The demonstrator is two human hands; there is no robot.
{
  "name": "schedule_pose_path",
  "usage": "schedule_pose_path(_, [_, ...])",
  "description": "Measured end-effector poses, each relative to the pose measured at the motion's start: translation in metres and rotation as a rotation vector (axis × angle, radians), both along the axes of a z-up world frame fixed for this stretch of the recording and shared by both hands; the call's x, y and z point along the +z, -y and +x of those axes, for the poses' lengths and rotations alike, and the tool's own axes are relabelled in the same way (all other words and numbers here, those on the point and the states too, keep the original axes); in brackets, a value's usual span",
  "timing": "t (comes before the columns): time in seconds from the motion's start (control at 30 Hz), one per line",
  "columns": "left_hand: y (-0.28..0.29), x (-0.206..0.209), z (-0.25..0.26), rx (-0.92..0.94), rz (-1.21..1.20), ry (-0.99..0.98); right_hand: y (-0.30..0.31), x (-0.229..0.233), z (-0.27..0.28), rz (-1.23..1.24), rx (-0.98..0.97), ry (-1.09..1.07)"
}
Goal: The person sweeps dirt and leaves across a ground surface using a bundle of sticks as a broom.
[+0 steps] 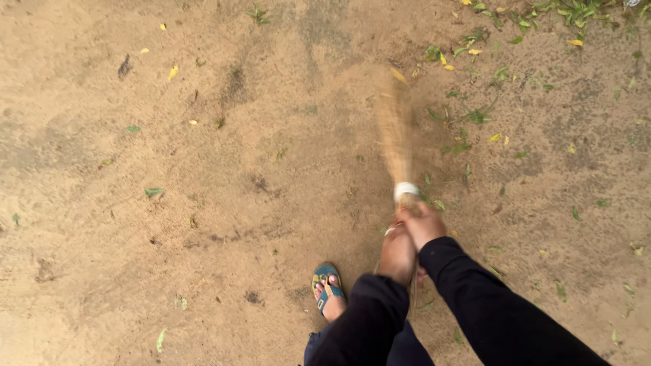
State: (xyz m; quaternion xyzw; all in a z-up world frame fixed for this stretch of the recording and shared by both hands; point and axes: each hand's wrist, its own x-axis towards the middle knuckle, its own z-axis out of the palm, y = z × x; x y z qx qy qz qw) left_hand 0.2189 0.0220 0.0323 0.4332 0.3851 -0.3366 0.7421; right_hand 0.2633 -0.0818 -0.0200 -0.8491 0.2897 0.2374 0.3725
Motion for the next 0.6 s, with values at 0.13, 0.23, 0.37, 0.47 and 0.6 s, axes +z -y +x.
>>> schedule_pose_path(0.13, [-0.021, -0.006, 0.005, 0.172, 0.103, -0.107, -0.029, -0.032, 0.011, 0.209, 0.173, -0.029])
schedule_pose_path(0.23, [-0.027, -0.031, 0.021, 0.154, 0.108, -0.161, -0.031, -0.097, 0.023, 0.226, 0.245, -0.05])
schedule_pose_path(0.37, [-0.012, -0.077, 0.045, -0.149, 0.017, -0.138, 0.012, -0.158, 0.053, 0.136, 0.121, -0.037])
schedule_pose_path(0.47, [0.015, -0.096, 0.078, -0.332, -0.085, -0.052, 0.052, -0.143, 0.064, 0.041, -0.035, -0.165])
schedule_pose_path(0.6, [0.023, -0.059, 0.095, -0.312, -0.086, -0.014, 0.054, -0.077, 0.08, -0.139, -0.076, 0.013])
